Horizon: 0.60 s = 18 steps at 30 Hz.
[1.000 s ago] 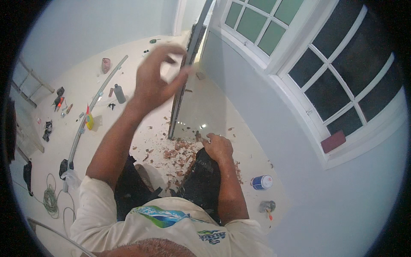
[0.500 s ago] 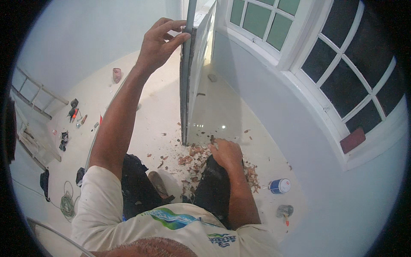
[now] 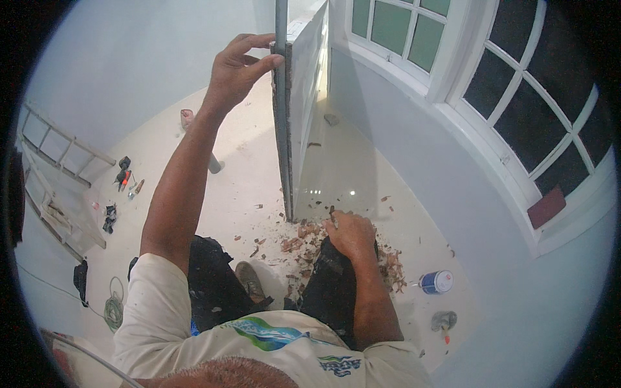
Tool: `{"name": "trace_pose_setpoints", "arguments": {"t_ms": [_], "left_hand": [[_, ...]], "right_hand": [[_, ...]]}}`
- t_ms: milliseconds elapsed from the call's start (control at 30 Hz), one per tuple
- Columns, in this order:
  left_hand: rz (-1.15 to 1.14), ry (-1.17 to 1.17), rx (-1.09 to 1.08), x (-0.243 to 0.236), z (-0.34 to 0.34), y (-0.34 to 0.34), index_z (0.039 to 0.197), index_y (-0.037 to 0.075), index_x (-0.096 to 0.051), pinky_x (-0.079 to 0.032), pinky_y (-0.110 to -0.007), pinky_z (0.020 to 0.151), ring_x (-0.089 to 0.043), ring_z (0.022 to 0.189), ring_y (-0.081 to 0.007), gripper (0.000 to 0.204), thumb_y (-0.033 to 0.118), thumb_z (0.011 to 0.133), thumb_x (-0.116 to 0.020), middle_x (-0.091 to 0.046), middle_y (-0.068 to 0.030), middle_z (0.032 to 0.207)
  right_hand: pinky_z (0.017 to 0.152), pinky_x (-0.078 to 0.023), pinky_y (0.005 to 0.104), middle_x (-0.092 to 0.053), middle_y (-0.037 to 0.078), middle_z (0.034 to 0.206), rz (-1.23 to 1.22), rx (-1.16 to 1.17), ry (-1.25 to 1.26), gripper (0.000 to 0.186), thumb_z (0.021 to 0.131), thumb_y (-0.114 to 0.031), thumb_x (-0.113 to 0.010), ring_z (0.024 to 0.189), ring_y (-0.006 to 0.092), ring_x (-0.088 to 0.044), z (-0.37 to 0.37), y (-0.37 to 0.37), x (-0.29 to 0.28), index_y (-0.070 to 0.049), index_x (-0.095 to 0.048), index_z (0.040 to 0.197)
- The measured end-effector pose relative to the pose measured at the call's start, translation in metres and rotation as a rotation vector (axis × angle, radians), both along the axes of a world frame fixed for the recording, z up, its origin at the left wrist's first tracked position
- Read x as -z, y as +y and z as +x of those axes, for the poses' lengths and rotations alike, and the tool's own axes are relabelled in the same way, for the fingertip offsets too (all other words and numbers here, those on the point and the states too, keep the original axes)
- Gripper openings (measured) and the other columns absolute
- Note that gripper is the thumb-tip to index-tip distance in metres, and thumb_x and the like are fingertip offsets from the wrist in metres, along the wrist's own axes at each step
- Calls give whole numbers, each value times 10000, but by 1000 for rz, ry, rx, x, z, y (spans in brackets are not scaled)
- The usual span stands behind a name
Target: The person is installing a metal door frame. They use a hammer to secure the frame, then use a grinder to cut and smooth the metal. Finally, they search through a tool bag for screws.
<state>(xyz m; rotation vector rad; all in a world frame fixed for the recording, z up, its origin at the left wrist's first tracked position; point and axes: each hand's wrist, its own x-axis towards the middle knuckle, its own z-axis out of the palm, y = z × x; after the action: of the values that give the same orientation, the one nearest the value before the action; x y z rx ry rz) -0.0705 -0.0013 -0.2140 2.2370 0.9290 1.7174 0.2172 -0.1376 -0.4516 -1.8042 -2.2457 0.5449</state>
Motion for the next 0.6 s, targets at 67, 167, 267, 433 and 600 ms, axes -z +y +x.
{"name": "trace_pose_setpoints", "arguments": {"t_ms": [67,167,267,433,600], "left_hand": [[-72,6,-32,-1,-3,1,1281,139,-761,-680,-298,856,-697,1140,-191,439,307,891,-872,-675,-95,1188],[-32,25,-69,3,-4,-3,1295,138,-755,-658,-319,855,-680,1171,-199,441,299,901,-870,-682,-101,1221],[87,55,-227,21,-6,-19,1313,100,-724,-622,-397,912,-667,1231,-254,400,295,971,-799,-656,-143,1322],[-264,267,-197,94,-38,-64,1297,91,-739,-621,-383,821,-703,1062,-218,372,239,960,-793,-717,-131,1242],[-719,643,-161,194,-85,-95,1203,79,-779,-605,-380,800,-743,895,-235,283,206,950,-781,-777,-134,1031]], "right_hand": [[964,-549,537,-759,195,1153,-23,11,1,447,975,-473,-668,1099,403,-713,0,0,-1,-134,-743,1257],[962,-546,538,-758,195,1153,-36,9,7,434,979,-468,-671,1106,401,-709,0,1,-2,-135,-747,1248],[958,-545,536,-762,197,1127,-36,18,3,426,976,-461,-683,1076,405,-716,1,0,-3,-123,-754,1225],[919,-558,526,-774,205,1048,76,-4,80,440,953,-437,-712,998,413,-733,6,-2,-3,-84,-763,1210],[918,-560,522,-775,216,1033,89,-6,72,450,944,-429,-722,982,423,-733,5,0,2,-75,-768,1218]]}}
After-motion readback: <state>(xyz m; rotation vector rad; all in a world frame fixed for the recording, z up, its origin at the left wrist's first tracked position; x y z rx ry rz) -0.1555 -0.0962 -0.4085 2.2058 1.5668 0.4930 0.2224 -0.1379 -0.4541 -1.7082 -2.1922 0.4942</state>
